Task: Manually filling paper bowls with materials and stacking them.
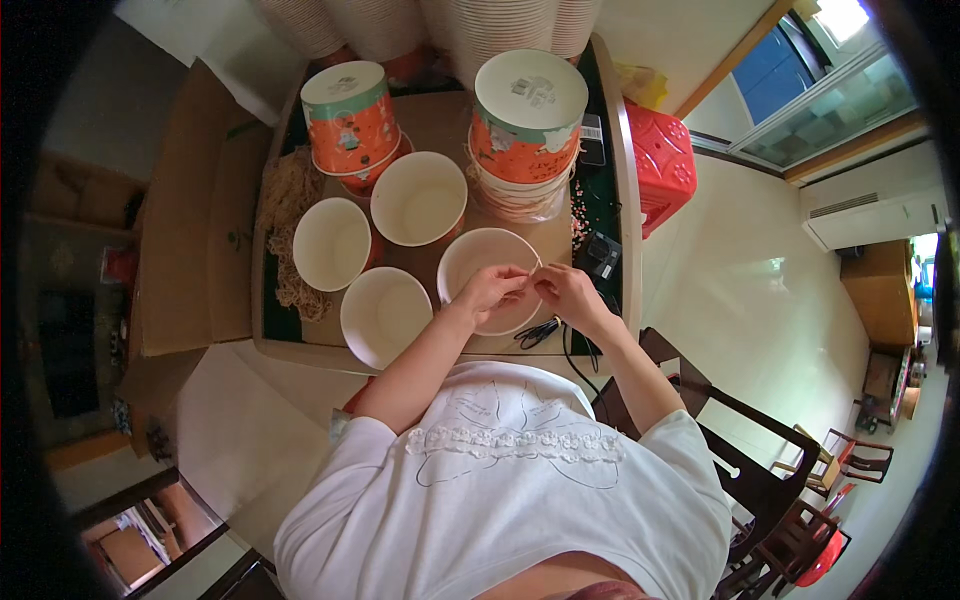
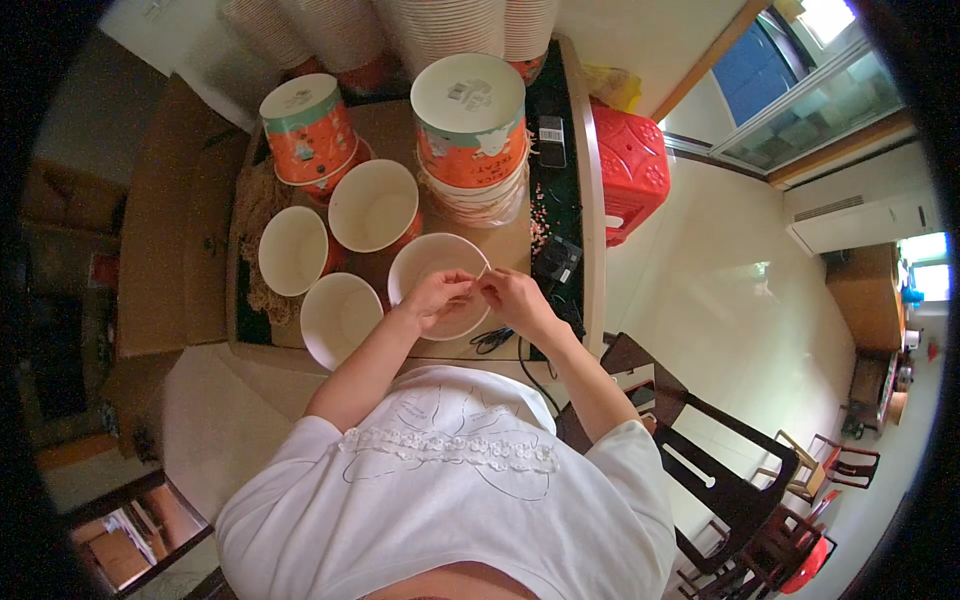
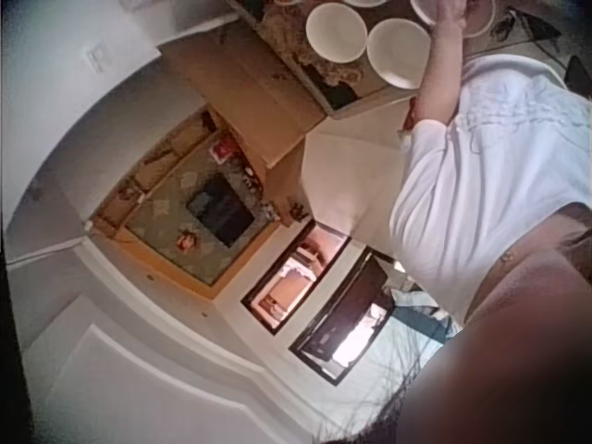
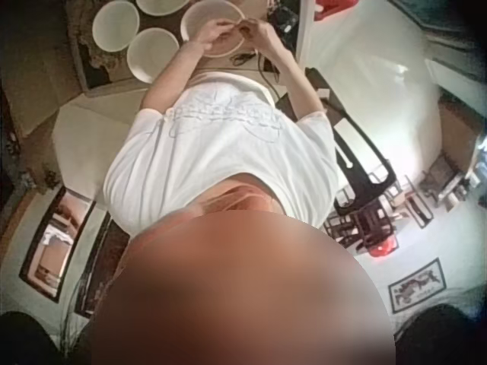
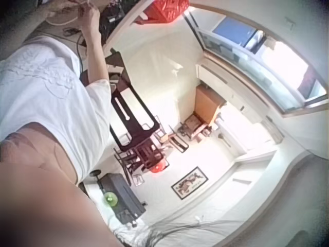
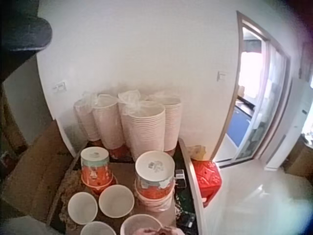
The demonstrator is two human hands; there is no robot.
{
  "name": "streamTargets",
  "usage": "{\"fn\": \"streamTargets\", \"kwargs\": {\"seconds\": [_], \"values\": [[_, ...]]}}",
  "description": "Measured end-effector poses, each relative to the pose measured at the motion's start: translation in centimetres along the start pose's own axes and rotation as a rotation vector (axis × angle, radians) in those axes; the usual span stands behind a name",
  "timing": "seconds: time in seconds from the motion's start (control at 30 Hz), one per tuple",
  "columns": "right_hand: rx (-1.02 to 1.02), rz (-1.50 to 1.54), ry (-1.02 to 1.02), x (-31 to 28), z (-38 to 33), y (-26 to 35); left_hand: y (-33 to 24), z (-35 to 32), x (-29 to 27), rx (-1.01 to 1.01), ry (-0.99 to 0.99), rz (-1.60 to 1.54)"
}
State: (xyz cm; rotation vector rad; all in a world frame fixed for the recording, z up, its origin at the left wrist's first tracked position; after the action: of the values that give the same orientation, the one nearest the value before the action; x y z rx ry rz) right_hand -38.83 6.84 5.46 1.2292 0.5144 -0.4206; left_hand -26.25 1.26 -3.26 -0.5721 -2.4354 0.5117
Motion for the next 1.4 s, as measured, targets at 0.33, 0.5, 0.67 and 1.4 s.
{"fn": "streamTargets", "kwargs": {"seconds": [0.33, 0.5, 0.67, 1.4], "values": [[0.138, -0.077, -0.083, -0.9, -0.3, 0.4, -1.8, -0.1, 0.2, 0.433, -0.297, 0.27], [0.139, -0.027, -0.058, -2.0, 0.1, 1.7, -3.6, -2.3, 1.7, 0.419, -0.187, 0.156], [0.097, 0.064, -0.145, -2.1, -1.0, 2.9, -3.9, -3.1, 3.3, 0.302, 0.006, 0.2], [0.485, 0.851, -0.812, 1.9, -4.0, -2.3, -1.5, -3.5, 2.7, 0.451, -0.245, 0.38]]}}
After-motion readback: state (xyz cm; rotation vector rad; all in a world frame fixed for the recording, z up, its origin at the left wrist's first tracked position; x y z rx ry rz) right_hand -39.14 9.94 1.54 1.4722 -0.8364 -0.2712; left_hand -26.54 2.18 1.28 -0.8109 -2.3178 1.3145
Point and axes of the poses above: each hand's wrist, its own z-axis towards the middle knuckle, its own x-axis out of the palm, y = z × x, the point moved 5 cm from there along z, towards the middle knuckle, and after that the axes turned 12 degrees about -x, right-handed, at the moved point
